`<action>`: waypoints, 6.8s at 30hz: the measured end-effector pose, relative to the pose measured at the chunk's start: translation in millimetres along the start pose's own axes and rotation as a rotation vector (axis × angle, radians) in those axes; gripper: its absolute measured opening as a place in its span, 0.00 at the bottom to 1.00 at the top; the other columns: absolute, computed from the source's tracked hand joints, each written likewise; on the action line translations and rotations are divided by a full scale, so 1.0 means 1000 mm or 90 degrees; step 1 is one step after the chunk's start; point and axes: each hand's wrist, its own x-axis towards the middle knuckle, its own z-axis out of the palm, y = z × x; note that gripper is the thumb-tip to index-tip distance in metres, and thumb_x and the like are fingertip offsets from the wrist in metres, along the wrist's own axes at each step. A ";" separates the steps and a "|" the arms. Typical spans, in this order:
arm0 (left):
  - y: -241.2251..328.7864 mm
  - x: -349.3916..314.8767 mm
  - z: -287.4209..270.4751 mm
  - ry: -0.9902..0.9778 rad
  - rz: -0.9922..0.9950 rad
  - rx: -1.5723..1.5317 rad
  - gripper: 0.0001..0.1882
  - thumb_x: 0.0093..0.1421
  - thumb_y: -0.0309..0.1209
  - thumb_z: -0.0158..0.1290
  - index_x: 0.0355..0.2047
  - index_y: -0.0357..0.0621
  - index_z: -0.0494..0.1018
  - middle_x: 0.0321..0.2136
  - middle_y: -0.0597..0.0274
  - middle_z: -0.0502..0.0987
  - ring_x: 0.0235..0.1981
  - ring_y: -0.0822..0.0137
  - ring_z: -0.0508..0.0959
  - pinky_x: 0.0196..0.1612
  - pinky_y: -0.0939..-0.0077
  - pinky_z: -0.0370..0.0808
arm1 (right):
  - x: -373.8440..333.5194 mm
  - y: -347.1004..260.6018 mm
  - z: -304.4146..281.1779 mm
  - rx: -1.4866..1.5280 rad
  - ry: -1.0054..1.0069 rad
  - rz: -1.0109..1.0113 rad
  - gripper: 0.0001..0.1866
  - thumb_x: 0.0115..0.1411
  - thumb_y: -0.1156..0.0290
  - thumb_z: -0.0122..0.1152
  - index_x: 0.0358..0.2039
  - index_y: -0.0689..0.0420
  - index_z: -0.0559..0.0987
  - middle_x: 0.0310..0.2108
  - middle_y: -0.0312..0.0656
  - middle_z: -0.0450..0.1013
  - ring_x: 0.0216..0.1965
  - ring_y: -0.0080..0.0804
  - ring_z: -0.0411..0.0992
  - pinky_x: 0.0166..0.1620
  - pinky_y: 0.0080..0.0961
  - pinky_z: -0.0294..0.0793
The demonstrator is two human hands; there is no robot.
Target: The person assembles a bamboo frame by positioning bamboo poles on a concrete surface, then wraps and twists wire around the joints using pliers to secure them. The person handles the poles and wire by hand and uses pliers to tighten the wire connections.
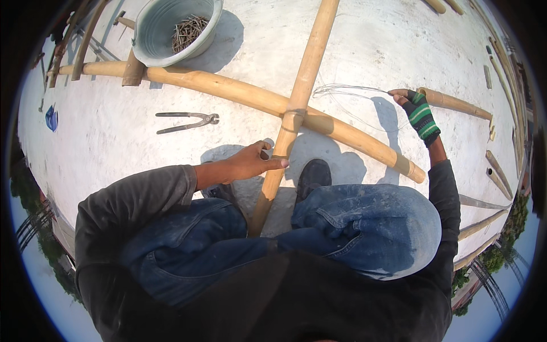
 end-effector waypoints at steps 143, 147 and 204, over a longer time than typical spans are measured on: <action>0.027 0.057 -0.011 0.408 0.642 0.132 0.28 0.66 0.23 0.58 0.67 0.44 0.72 0.42 0.57 0.72 0.43 0.59 0.76 0.52 0.64 0.76 | -0.050 -0.178 0.168 0.407 -0.190 0.179 0.18 0.71 0.60 0.60 0.37 0.63 0.86 0.27 0.41 0.81 0.26 0.25 0.78 0.31 0.24 0.78; 0.026 0.064 -0.005 0.431 0.622 0.139 0.32 0.60 0.18 0.57 0.66 0.46 0.73 0.43 0.55 0.71 0.44 0.55 0.76 0.50 0.63 0.77 | -0.045 -0.182 0.170 0.470 -0.236 0.218 0.18 0.71 0.59 0.59 0.37 0.62 0.85 0.28 0.41 0.81 0.29 0.29 0.80 0.34 0.27 0.81; 0.022 0.081 -0.011 0.549 0.665 -0.001 0.09 0.68 0.28 0.64 0.47 0.42 0.86 0.36 0.56 0.83 0.35 0.66 0.83 0.38 0.73 0.78 | 0.001 -0.143 0.139 0.106 -0.203 -0.108 0.14 0.68 0.61 0.67 0.44 0.59 0.86 0.27 0.43 0.81 0.30 0.30 0.80 0.36 0.30 0.78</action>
